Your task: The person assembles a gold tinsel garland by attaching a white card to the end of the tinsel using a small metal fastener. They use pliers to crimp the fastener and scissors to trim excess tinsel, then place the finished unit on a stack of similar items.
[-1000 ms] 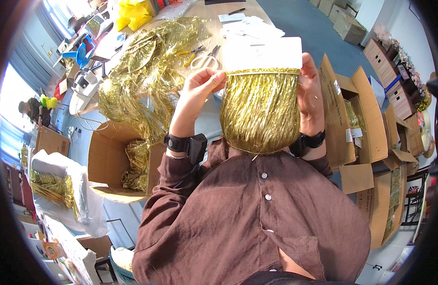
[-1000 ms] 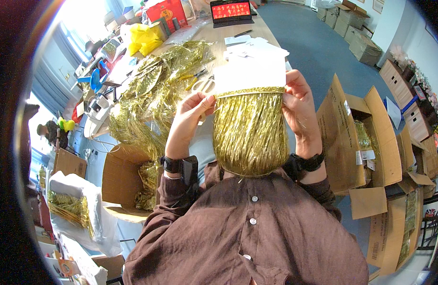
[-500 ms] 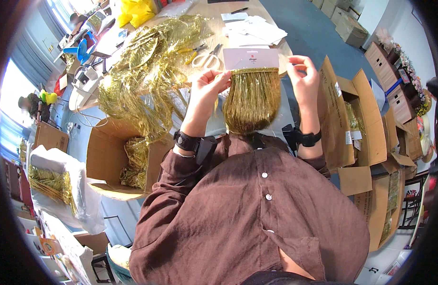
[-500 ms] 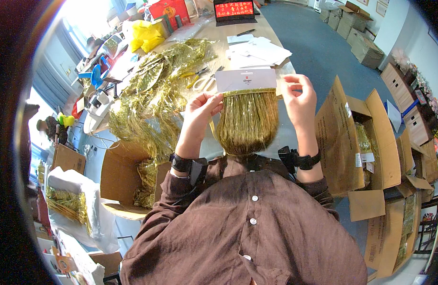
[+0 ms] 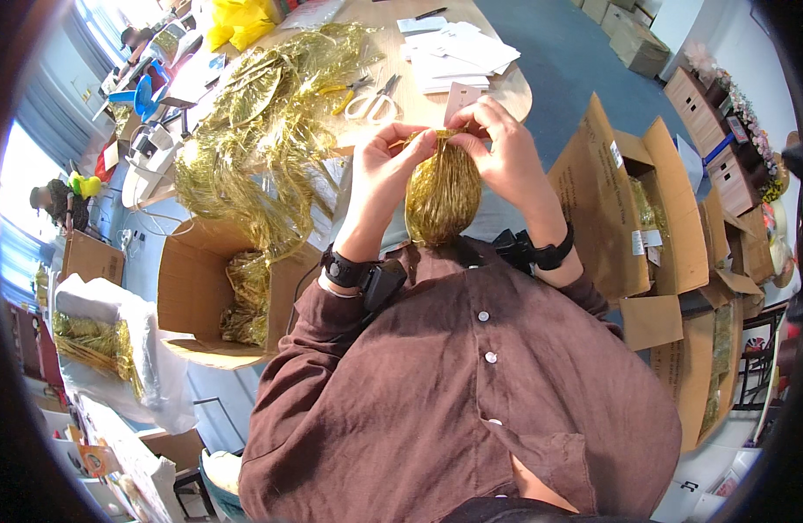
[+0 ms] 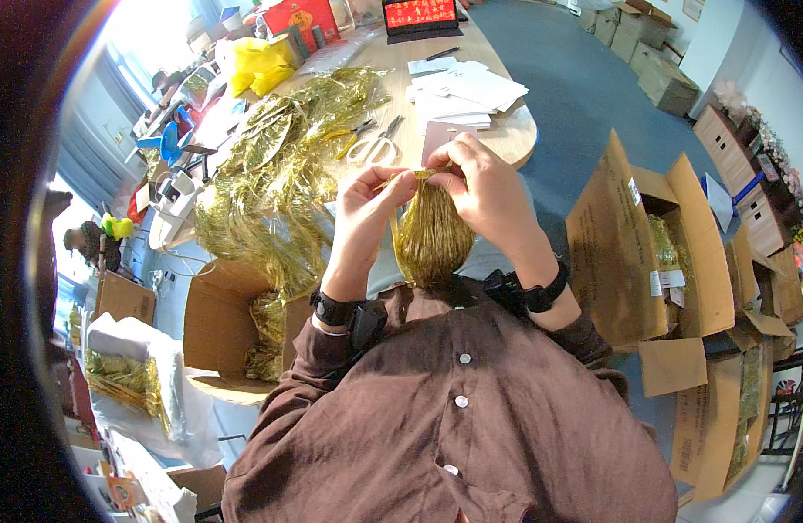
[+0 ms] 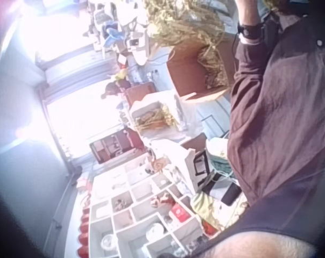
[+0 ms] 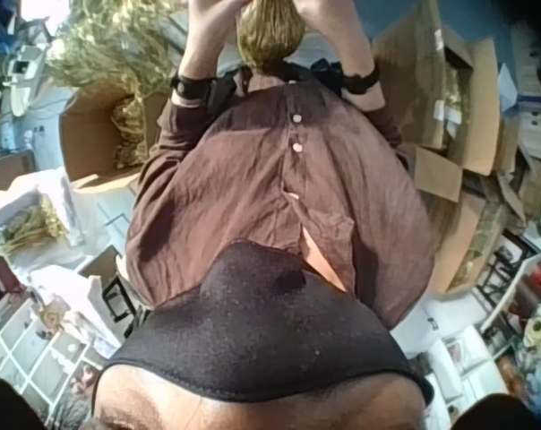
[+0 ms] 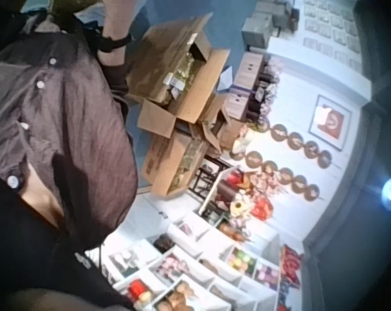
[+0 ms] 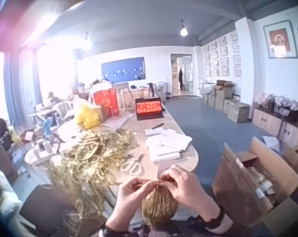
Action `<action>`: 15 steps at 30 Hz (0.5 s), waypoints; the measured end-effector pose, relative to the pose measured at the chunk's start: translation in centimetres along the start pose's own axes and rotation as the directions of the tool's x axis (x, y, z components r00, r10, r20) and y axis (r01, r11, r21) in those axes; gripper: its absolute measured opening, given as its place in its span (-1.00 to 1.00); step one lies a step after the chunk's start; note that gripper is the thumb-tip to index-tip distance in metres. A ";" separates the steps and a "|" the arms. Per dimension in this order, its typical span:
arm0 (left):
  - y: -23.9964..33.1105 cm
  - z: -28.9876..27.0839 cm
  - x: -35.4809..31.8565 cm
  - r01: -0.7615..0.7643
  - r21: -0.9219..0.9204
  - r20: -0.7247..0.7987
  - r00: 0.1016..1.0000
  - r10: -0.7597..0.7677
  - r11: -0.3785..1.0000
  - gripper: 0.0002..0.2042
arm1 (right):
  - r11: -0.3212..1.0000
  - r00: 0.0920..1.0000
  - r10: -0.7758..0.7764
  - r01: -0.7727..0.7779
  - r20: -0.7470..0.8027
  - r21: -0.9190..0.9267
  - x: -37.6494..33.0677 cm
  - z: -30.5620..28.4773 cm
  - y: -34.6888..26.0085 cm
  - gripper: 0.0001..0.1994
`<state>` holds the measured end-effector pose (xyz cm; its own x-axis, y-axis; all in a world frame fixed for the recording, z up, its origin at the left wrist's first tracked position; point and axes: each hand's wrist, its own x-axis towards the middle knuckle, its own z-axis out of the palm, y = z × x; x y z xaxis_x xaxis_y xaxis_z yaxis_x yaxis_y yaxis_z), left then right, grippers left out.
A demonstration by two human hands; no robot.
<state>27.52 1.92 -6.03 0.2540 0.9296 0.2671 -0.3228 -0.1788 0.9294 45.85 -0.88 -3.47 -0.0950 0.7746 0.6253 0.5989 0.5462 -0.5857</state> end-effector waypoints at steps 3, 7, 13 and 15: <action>0.0 0.1 0.0 -0.010 -0.029 -0.019 1.000 0.009 1.000 -0.84 | 1.000 1.000 -0.011 0.011 -0.010 -0.007 0.0 0.1 0.2 -0.85; 0.0 0.5 -0.1 -0.022 -0.068 -0.036 0.999 0.019 0.997 -0.83 | 0.987 0.999 0.010 -0.015 0.033 0.163 -0.2 -0.4 0.1 -0.84; 0.5 1.5 -1.0 -0.045 -0.087 -0.033 0.999 0.042 0.995 -0.83 | 0.943 0.999 0.044 -0.040 -0.006 0.331 -0.7 -0.6 -0.1 -0.77; 0.8 1.6 -1.1 -0.036 -0.109 -0.023 0.999 0.034 0.993 -0.85 | 0.933 0.999 0.041 -0.033 -0.015 0.359 -0.7 -0.4 0.0 -0.74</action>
<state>28.46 0.23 -5.16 0.2220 0.9301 0.2927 -0.4294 -0.1763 0.8858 46.23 -1.54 -3.77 -0.0582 0.7913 0.6086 0.2767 0.5985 -0.7518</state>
